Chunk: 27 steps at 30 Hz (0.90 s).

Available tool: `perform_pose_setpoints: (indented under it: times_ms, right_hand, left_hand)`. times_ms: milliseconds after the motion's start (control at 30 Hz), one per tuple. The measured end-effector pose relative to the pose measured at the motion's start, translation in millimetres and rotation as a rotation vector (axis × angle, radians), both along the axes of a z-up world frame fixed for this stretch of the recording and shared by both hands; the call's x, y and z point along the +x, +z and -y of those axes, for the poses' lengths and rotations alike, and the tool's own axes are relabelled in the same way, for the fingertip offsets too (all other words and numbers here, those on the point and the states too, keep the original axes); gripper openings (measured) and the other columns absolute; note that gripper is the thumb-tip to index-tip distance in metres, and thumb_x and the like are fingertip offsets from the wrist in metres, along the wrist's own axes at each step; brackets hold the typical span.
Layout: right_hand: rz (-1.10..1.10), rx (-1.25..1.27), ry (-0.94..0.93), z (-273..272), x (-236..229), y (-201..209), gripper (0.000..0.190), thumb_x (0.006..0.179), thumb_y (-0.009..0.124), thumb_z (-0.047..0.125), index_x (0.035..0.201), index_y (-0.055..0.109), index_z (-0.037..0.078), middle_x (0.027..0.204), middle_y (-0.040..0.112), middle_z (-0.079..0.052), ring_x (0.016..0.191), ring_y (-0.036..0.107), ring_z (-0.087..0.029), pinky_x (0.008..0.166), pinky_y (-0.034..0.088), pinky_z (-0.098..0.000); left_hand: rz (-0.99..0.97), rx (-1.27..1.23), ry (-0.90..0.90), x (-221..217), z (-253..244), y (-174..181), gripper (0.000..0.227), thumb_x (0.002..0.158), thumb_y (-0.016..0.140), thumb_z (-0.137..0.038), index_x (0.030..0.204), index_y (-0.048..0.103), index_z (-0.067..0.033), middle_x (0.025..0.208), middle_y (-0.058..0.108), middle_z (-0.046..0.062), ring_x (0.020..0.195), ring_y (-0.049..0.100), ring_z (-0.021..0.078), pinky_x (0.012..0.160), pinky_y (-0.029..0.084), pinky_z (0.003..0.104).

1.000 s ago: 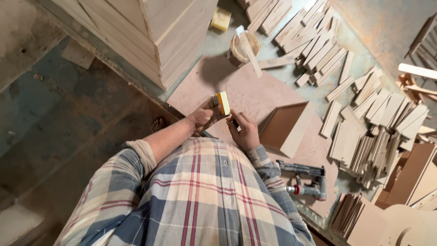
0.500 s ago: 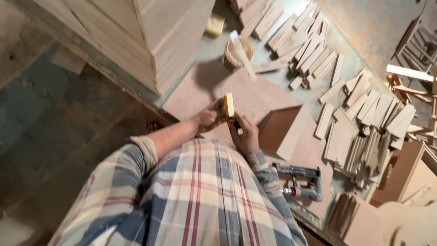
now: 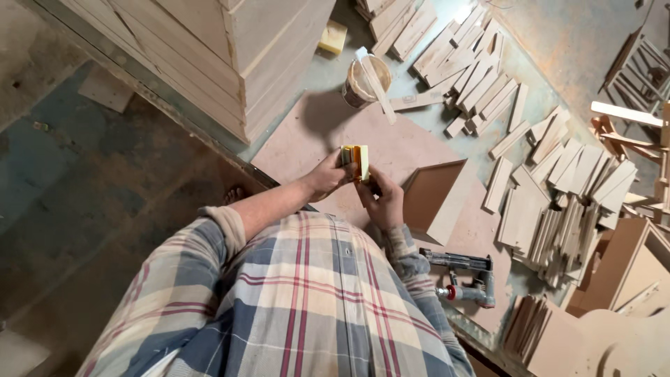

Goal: The person assembles a small wooden box by applying glue to thin wooden strips and attaching them to a larger wooden panel. They use a nail gun to secure the pieces together and reload the nail gun with nails from a small container.

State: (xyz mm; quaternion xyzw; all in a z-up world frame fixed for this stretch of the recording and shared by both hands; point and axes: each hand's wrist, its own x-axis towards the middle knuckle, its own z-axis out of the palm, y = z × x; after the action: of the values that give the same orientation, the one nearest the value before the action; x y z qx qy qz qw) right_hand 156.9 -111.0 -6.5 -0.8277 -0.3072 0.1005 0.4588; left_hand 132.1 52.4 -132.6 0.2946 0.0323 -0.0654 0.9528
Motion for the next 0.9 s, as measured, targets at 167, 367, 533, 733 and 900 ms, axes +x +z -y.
perform_pose_setpoints:
  times_ms: [167, 367, 533, 733, 900]
  right_hand:
    - [-0.245, -0.055, -0.052, 17, 9, -38, 0.042, 0.094, 0.076, 0.004, 0.135, 0.066, 0.0, 0.078, 0.064, -0.001, 0.064, 0.055, -0.004, 0.055, 0.047, -0.0219]
    - [-0.569, 0.111, -0.055, 41, -9, -88, 0.03, 0.095, 0.069, -0.001, 0.124, 0.067, -0.003, 0.085, 0.07, -0.003, 0.066, 0.059, -0.006, 0.056, 0.049, -0.0228]
    - [-0.669, 0.196, -0.179, 62, -22, -111, 0.029, 0.093, 0.069, -0.003, 0.122, 0.068, -0.004, 0.088, 0.071, -0.003, 0.075, 0.062, -0.008, 0.064, 0.051, -0.0236]
    - [-0.638, 0.149, -0.212, 92, -39, -109, 0.032, 0.09, 0.071, 0.004, 0.122, 0.064, -0.001, 0.092, 0.076, -0.004, 0.084, 0.07, -0.01, 0.074, 0.056, -0.0236]
    - [-0.51, 0.086, -0.457, 125, -85, -103, 0.038, 0.088, 0.078, 0.004, 0.124, 0.069, -0.003, 0.094, 0.072, -0.008, 0.084, 0.065, -0.012, 0.075, 0.054, -0.0248]
  left_hand:
    - [-0.209, 0.18, 0.154, 6, -9, -15, 0.036, 0.101, 0.063, -0.016, 0.134, 0.048, -0.0086, 0.125, 0.062, 0.006, 0.111, 0.064, 0.0189, 0.092, 0.06, 0.039]
    - [-0.274, 0.152, 0.23, 4, -34, -40, 0.032, 0.104, 0.058, -0.01, 0.134, 0.049, -0.0088, 0.125, 0.062, 0.006, 0.108, 0.064, 0.0172, 0.089, 0.06, 0.036]
    - [-0.477, 0.481, 0.3, 42, -57, -39, 0.029, 0.103, 0.054, -0.01, 0.13, 0.047, -0.0046, 0.124, 0.062, 0.011, 0.106, 0.067, 0.0213, 0.086, 0.063, 0.037]
    - [-0.589, 1.229, 0.529, 106, -84, -3, 0.051, 0.096, 0.066, -0.018, 0.142, 0.048, -0.0044, 0.137, 0.058, 0.023, 0.124, 0.057, 0.0406, 0.101, 0.047, 0.048]
    - [-0.658, 1.241, 0.623, 157, -103, 16, 0.043, 0.091, 0.062, -0.016, 0.134, 0.061, -0.0106, 0.127, 0.069, 0.022, 0.12, 0.064, 0.0404, 0.102, 0.05, 0.047]
